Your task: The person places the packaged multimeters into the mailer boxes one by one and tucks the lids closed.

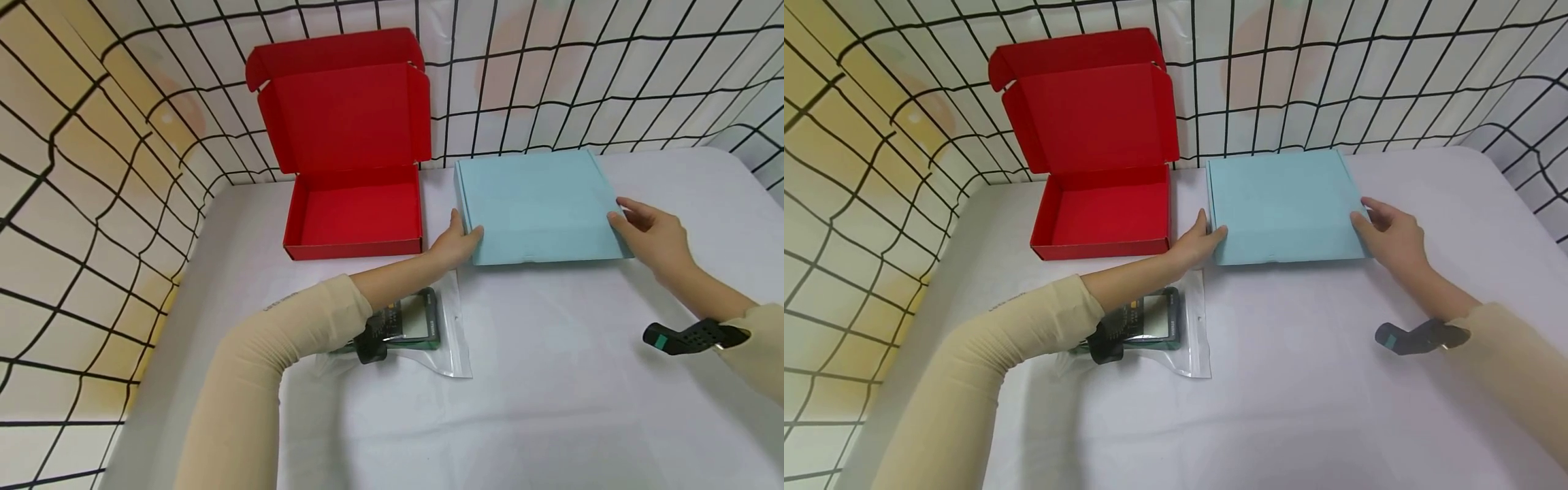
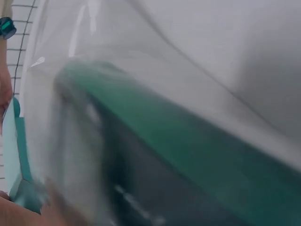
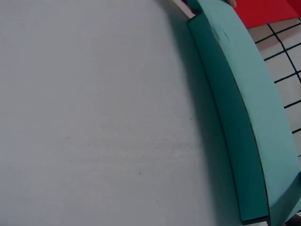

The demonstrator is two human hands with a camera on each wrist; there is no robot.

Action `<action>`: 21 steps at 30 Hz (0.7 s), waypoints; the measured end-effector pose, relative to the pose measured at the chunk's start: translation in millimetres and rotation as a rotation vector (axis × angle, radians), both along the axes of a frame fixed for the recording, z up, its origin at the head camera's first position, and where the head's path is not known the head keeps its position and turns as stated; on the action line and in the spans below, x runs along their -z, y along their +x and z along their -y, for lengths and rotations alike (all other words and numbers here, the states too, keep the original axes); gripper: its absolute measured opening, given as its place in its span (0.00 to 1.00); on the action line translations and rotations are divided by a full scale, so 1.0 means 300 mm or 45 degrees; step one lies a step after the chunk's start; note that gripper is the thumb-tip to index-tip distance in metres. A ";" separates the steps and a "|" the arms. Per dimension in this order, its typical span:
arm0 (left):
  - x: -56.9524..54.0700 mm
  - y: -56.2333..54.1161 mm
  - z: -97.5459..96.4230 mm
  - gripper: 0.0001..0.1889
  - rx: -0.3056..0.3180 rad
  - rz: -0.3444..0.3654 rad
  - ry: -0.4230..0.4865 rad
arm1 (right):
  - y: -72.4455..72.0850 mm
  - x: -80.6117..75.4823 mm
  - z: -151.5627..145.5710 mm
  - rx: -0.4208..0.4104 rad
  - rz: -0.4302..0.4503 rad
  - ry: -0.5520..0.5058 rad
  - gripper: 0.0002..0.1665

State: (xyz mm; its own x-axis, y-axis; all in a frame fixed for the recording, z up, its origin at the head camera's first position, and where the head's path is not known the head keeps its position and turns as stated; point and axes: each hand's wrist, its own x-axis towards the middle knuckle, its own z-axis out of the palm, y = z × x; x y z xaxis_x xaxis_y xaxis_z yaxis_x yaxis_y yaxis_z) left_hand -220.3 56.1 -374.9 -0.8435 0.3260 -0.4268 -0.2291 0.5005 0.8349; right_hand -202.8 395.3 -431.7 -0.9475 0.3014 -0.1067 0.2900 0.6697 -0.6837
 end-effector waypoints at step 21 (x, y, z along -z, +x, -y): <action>0.022 0.106 0.042 0.43 0.093 -0.159 -0.031 | 0.075 0.025 -0.107 -0.304 0.277 0.035 0.52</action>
State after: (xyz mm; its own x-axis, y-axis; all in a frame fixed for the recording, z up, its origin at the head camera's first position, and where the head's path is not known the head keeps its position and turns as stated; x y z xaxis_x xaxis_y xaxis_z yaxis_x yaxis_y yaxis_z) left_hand -188.6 43.4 -381.4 -0.8652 0.3791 -0.3284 -0.0864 0.5322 0.8422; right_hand -180.3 427.4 -439.1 -0.9477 0.0791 -0.3093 0.2600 0.7535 -0.6038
